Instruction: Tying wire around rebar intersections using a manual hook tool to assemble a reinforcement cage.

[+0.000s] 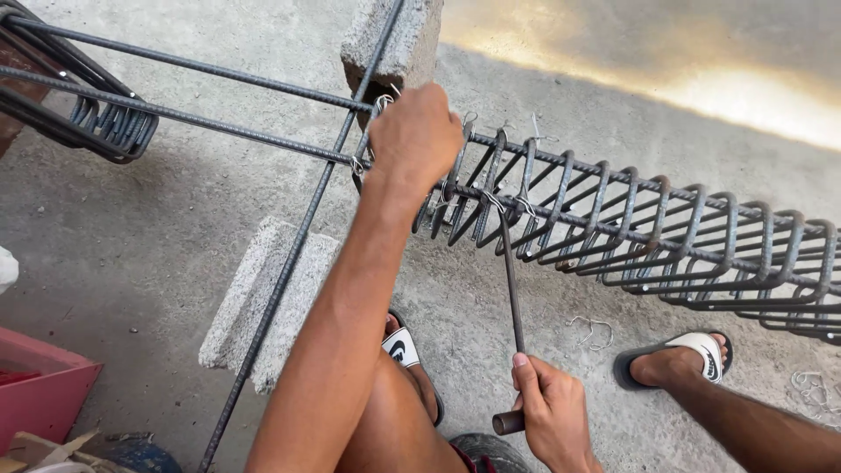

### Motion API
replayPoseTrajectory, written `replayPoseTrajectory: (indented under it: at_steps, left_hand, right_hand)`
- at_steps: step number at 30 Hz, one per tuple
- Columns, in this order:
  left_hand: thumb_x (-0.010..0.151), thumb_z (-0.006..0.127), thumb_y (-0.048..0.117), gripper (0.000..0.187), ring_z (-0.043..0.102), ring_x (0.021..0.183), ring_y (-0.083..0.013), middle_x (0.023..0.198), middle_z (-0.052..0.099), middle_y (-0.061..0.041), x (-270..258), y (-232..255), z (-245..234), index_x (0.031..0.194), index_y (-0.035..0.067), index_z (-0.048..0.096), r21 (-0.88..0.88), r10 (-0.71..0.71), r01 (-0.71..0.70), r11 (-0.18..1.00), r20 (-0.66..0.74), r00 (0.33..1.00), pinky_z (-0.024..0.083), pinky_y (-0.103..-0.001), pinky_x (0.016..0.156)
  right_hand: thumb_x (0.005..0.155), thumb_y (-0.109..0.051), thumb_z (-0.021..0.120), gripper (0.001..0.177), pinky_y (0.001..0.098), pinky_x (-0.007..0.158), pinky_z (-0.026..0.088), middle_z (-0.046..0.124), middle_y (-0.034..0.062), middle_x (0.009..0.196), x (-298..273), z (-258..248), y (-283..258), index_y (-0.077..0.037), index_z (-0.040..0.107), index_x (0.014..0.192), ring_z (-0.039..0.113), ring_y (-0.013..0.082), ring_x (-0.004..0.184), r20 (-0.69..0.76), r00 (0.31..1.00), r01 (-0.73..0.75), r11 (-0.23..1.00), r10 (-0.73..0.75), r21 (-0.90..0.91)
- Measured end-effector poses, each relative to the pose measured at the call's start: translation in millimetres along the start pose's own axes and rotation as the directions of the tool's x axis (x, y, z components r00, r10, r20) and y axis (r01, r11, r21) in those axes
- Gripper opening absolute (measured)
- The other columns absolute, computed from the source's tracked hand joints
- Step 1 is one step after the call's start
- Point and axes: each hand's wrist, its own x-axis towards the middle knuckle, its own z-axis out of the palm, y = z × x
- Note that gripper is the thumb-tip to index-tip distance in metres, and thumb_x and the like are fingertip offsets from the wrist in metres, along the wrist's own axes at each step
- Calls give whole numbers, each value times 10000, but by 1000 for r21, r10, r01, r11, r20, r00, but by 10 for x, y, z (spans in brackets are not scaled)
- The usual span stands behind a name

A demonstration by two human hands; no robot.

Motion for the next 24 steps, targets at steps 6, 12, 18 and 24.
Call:
replayPoseTrajectory:
  at_steps: [6, 12, 18, 24]
  left_hand:
    - [961, 690, 230, 165, 643, 582, -191, 745, 671, -64, 239, -76, 277, 967, 66, 701, -29, 15, -19, 999, -114, 993, 523, -368, 539]
    - [971, 663, 197, 113, 576, 446, -101, 666, 670, 3, 289, -102, 195, 931, 95, 689, -216, -96, 41, 976, -248, 964, 466, -250, 403]
    - [1008, 592, 343, 245, 664, 527, -165, 673, 689, -18, 234, -166, 151, 939, 115, 647, -179, -162, 133, 975, -157, 974, 556, -356, 528]
    - [974, 642, 277, 187, 730, 637, -233, 790, 744, -84, 232, -304, 265, 991, 93, 667, -116, -191, 179, 977, -97, 977, 577, -421, 601]
  right_hand:
    - [966, -340, 569, 490, 352, 440, 428, 587, 61, 408, 85, -16, -18, -37, 644, 589, 525, 198, 364, -27, 995, 76, 929, -92, -363]
    - [967, -445, 555, 521, 355, 508, 458, 624, 67, 462, 37, 13, -81, -67, 687, 634, 543, 213, 418, 50, 994, -51, 837, 93, -545]
    - [858, -349, 675, 350, 307, 530, 508, 613, 60, 438, -165, -41, 405, -95, 767, 636, 593, 180, 522, -45, 988, 115, 893, -149, -435]
    - [945, -226, 584, 378, 301, 417, 446, 637, 45, 430, -33, -54, -229, -39, 719, 645, 563, 155, 402, -23, 996, 89, 993, -91, -83]
